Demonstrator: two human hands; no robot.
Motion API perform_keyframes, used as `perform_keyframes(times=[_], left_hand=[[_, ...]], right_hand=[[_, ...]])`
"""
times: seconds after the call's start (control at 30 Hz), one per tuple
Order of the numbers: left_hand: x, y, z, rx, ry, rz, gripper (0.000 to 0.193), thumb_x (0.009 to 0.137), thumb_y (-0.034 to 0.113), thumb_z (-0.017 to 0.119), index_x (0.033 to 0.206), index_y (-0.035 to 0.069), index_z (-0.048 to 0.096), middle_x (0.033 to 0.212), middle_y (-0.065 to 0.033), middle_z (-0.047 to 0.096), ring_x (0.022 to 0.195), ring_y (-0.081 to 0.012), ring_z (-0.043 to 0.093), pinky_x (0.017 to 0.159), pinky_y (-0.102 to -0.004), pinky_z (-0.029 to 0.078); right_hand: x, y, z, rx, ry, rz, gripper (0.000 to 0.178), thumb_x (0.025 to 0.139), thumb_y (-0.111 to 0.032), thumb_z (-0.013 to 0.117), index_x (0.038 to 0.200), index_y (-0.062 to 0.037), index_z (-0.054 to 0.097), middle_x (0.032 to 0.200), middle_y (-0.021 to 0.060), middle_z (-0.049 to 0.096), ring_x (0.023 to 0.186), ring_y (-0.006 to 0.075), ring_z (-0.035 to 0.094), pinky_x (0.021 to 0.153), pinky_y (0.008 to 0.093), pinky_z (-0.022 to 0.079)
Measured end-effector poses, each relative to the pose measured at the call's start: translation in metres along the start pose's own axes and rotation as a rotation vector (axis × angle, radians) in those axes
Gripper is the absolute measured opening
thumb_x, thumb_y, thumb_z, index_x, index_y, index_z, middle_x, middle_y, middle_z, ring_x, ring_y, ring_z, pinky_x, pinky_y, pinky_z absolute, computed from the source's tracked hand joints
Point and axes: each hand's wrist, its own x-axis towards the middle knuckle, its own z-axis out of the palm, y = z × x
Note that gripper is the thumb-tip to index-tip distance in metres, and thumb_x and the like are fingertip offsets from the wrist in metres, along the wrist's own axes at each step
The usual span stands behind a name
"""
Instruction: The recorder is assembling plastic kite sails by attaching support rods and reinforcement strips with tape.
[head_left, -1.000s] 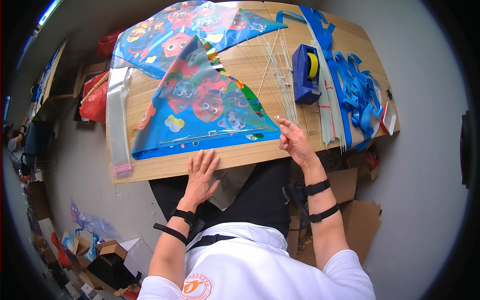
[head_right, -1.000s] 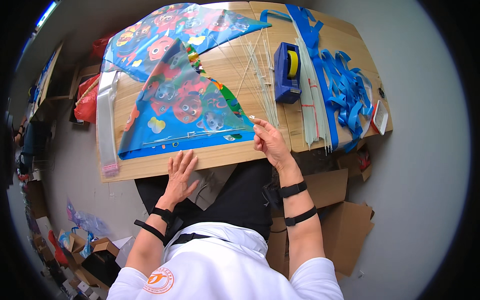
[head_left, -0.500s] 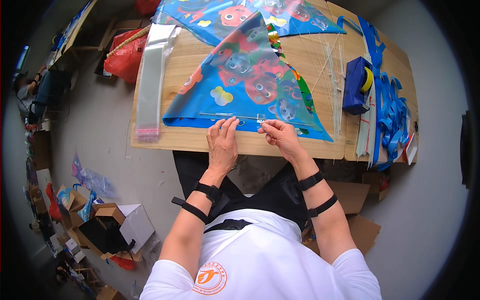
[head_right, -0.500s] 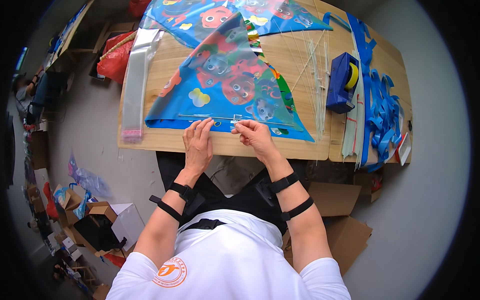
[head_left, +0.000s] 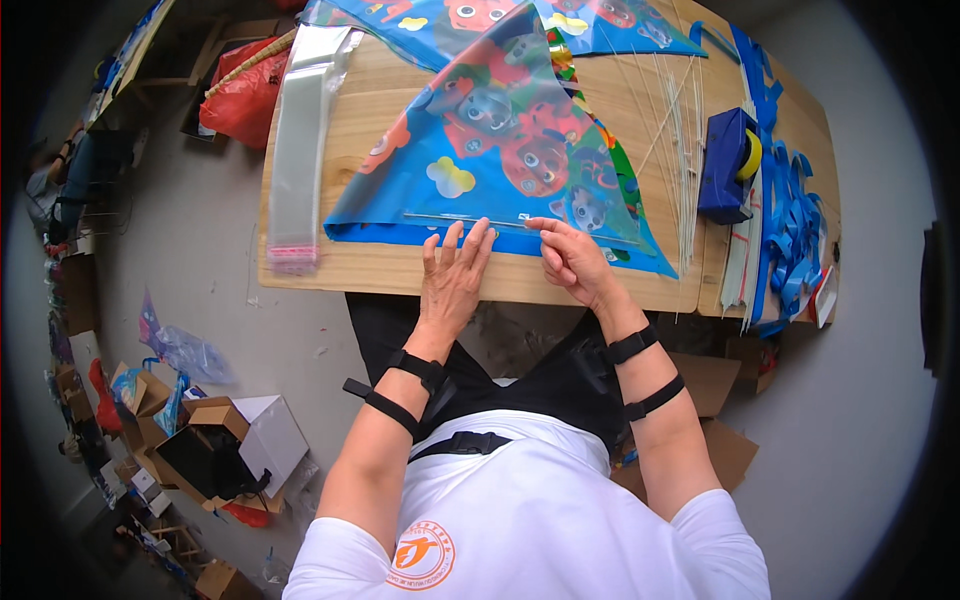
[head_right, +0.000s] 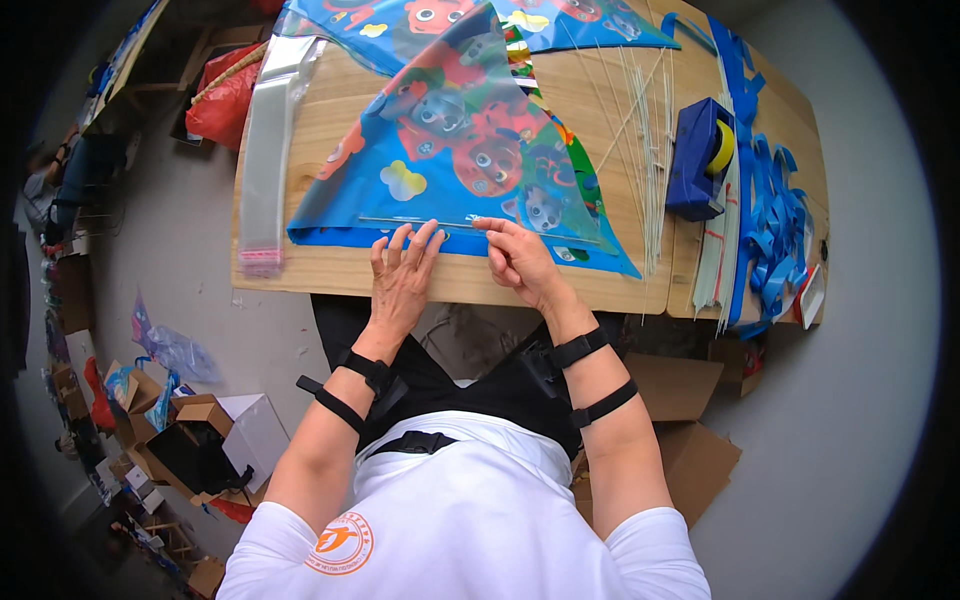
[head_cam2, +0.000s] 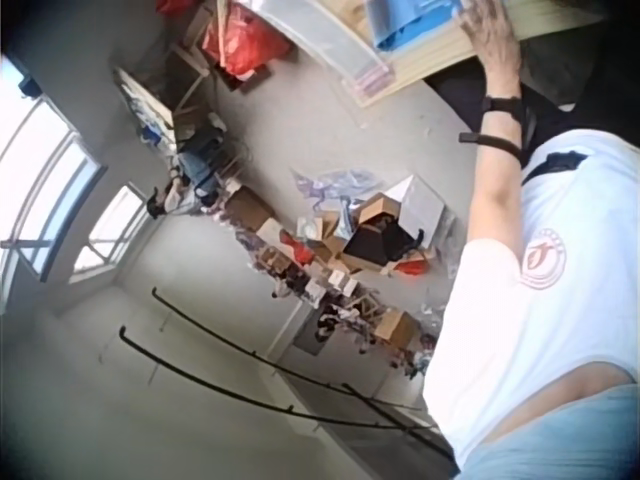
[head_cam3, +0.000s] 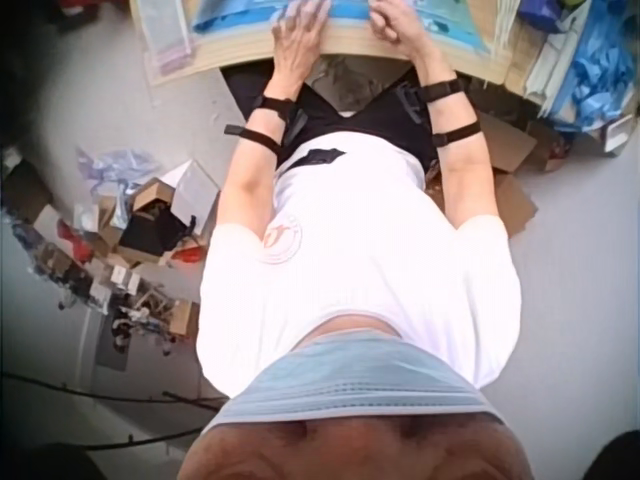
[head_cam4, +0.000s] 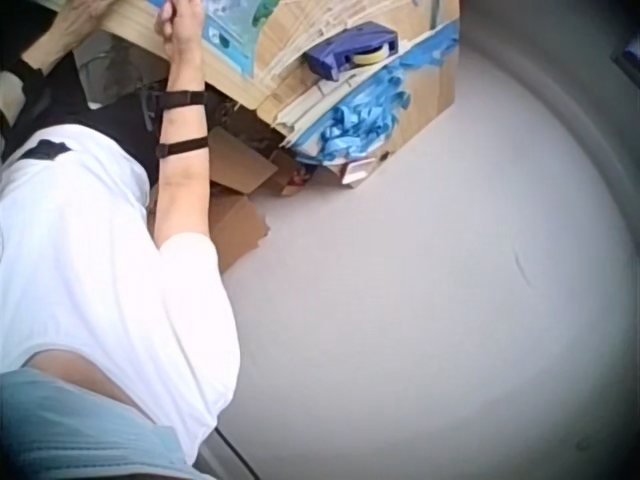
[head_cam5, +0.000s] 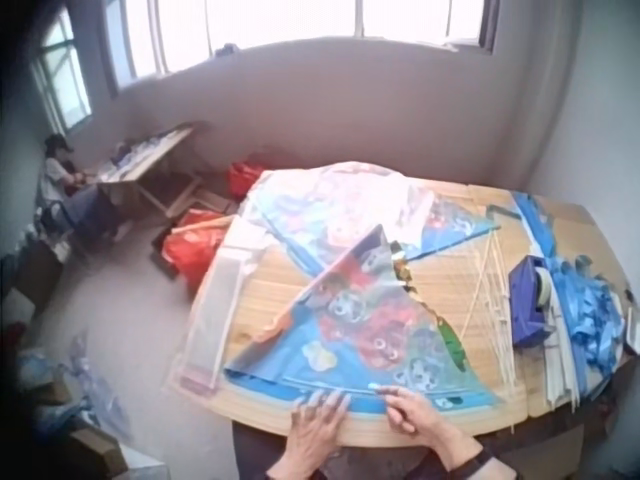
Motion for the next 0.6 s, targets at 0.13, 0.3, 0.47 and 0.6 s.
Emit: perform_keyframes(times=[0.13,0.3,0.47,0.6], left_hand=[[0.005,0.002,0.004,0.045,0.006,0.094,0.060,0.081,0.009,0.057,0.139,0.020,0.046,0.143,0.0045,0.043,0.133,-0.0215,0.035,0.111,-0.0442,0.017],[0.006,0.004,0.005,0.052,0.000,0.112,0.057,0.081,0.011,0.057,0.137,0.020,0.048,0.143,0.0048,0.044,0.133,-0.0213,0.036,0.111,-0.0443,0.016],[0.006,0.005,0.007,0.077,-0.041,0.118,0.055,0.084,0.014,0.055,0.138,0.019,0.048,0.143,0.0038,0.042,0.135,-0.0230,0.032,0.112,-0.0472,0.015],[0.007,0.006,0.006,0.067,-0.027,0.119,0.056,0.083,0.013,0.055,0.138,0.020,0.047,0.143,0.0037,0.042,0.134,-0.0228,0.033,0.112,-0.0470,0.015]], right_hand=[[0.007,0.001,0.000,-0.052,0.028,0.064,0.027,0.098,-0.009,0.043,0.123,0.0008,0.051,0.056,-0.0011,0.048,0.036,0.0044,0.033,0.034,0.0197,0.027],[0.014,0.005,-0.005,-0.086,0.050,0.064,0.027,0.098,-0.008,0.042,0.122,-0.0001,0.052,0.056,-0.0011,0.048,0.037,0.0045,0.033,0.034,0.0200,0.027],[0.016,0.007,-0.005,-0.141,0.096,0.040,0.027,0.098,-0.009,0.043,0.121,-0.0021,0.054,0.056,-0.0015,0.048,0.037,0.0043,0.033,0.034,0.0207,0.025],[0.018,0.008,-0.006,-0.191,0.118,0.034,0.027,0.097,-0.009,0.044,0.121,-0.0023,0.055,0.056,-0.0019,0.048,0.038,0.0042,0.033,0.034,0.0205,0.025]])
